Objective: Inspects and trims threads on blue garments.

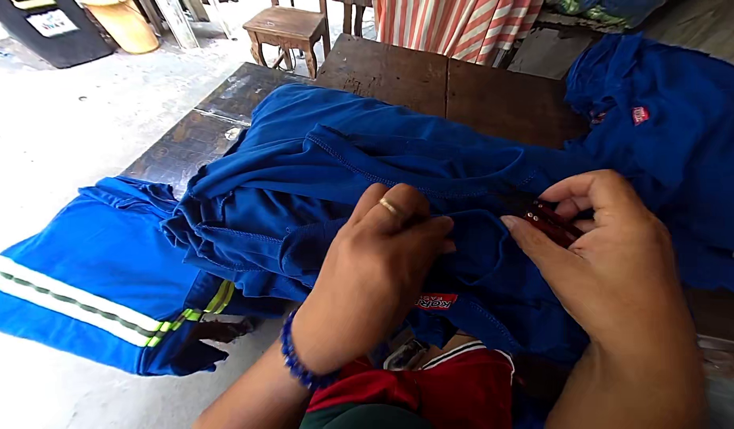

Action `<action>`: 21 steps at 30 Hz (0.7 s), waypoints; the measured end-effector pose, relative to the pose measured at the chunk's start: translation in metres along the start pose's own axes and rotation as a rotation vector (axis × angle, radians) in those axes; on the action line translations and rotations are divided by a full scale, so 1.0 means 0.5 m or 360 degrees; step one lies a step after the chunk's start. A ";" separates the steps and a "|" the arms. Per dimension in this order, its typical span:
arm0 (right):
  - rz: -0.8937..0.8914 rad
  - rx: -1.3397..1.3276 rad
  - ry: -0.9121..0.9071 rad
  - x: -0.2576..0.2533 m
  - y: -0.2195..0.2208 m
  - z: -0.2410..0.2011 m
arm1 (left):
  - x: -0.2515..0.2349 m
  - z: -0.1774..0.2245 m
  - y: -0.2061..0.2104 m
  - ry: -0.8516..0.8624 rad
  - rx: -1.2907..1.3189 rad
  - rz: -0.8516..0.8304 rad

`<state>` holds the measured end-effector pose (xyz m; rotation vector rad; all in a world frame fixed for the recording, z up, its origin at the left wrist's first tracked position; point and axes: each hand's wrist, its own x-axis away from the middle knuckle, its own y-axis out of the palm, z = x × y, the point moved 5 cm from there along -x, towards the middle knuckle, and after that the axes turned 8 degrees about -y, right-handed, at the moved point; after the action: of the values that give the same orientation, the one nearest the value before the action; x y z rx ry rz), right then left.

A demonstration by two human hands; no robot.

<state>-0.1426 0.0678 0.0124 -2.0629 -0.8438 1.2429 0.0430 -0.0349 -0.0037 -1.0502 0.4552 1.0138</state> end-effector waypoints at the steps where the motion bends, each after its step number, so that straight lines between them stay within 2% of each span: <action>1: 0.0027 -0.0063 -0.0043 0.007 -0.014 -0.007 | -0.006 -0.015 0.020 -0.0012 -0.0013 -0.0062; 5: 0.0172 -0.0452 -0.0322 0.050 -0.054 -0.059 | -0.018 -0.052 0.043 -0.0097 0.0117 -0.0146; 8: 0.0221 -0.0584 -0.0386 0.072 -0.030 -0.084 | -0.017 -0.063 0.042 -0.0153 0.0221 -0.0191; 13: 0.0118 -0.0478 -0.0351 0.081 0.041 -0.071 | -0.018 -0.081 0.028 -0.0184 0.0367 -0.0270; 21: 0.0177 -0.0258 -0.0448 0.071 0.056 -0.098 | -0.013 -0.105 0.012 -0.0292 0.0663 -0.0319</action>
<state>-0.0794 0.0695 -0.0081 -2.1153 -0.9955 1.5996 0.0419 -0.0829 -0.0262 -0.6101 0.3810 0.7845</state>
